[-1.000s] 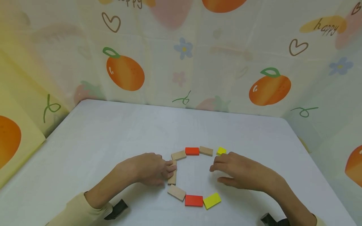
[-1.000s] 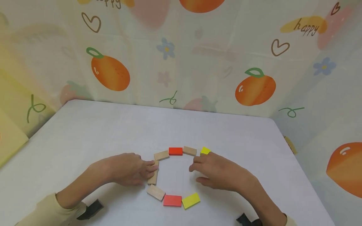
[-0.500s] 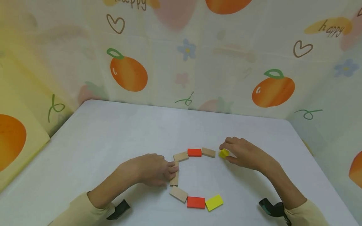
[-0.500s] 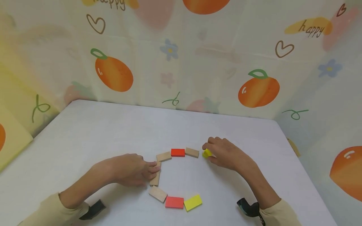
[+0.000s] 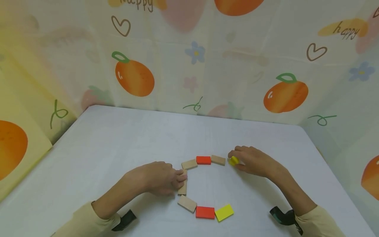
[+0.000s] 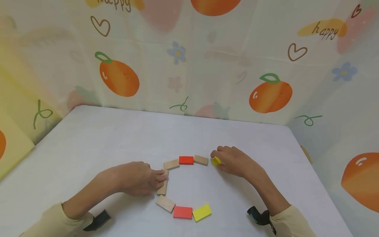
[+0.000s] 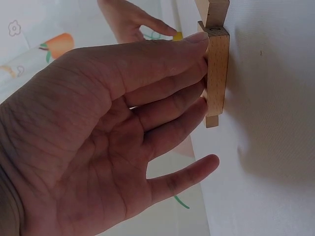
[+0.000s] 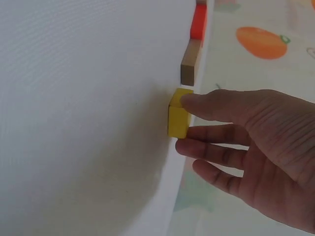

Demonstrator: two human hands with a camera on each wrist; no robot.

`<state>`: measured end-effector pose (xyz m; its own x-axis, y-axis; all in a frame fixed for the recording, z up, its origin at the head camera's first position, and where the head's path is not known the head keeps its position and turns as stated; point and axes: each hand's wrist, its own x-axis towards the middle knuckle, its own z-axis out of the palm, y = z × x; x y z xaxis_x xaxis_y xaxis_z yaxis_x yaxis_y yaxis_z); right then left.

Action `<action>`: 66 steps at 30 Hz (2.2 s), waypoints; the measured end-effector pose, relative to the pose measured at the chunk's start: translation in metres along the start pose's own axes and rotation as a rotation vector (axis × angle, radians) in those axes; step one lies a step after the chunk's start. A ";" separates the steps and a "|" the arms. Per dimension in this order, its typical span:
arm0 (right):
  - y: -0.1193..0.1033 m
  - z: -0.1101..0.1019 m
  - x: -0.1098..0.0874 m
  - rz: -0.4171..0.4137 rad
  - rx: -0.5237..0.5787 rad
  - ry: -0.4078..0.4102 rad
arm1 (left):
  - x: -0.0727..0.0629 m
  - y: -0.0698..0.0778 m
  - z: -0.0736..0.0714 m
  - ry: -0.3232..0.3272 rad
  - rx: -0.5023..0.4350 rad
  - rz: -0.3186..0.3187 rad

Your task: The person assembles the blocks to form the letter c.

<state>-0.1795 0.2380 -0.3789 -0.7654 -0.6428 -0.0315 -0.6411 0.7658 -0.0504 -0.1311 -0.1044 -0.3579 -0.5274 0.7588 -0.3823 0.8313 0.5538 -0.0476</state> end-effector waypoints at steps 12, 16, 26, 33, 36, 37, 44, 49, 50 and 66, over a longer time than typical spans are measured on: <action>0.002 -0.002 -0.009 -0.006 -0.002 0.009 | 0.001 0.000 0.002 -0.005 -0.027 -0.005; -0.002 -0.008 -0.017 0.001 0.012 -0.007 | 0.002 0.000 0.002 -0.007 -0.012 -0.002; -0.022 -0.019 -0.033 -0.037 -0.004 -0.017 | 0.002 0.001 0.002 -0.003 -0.006 -0.004; -0.040 -0.019 -0.045 -0.135 0.001 -0.061 | 0.002 0.001 0.003 0.006 0.037 0.013; -0.046 -0.015 -0.050 -0.188 0.002 -0.089 | 0.002 0.001 0.003 0.011 0.032 0.014; -0.047 -0.014 -0.051 -0.200 0.005 -0.100 | 0.002 0.001 0.002 0.012 0.034 0.016; -0.056 -0.005 -0.053 -0.176 0.037 -0.195 | 0.004 0.001 0.002 -0.007 0.046 0.010; -0.059 -0.004 -0.055 -0.179 0.040 -0.202 | 0.004 0.002 0.001 -0.021 0.009 -0.011; -0.060 -0.004 -0.056 -0.180 0.040 -0.204 | 0.004 0.002 0.001 -0.023 0.010 -0.013; -0.062 -0.006 -0.058 -0.167 0.059 -0.236 | 0.003 0.003 -0.001 -0.054 -0.035 -0.042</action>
<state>-0.0956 0.2279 -0.3683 -0.6111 -0.7515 -0.2487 -0.7473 0.6513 -0.1318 -0.1303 -0.0999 -0.3587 -0.5509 0.7151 -0.4302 0.8013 0.5973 -0.0334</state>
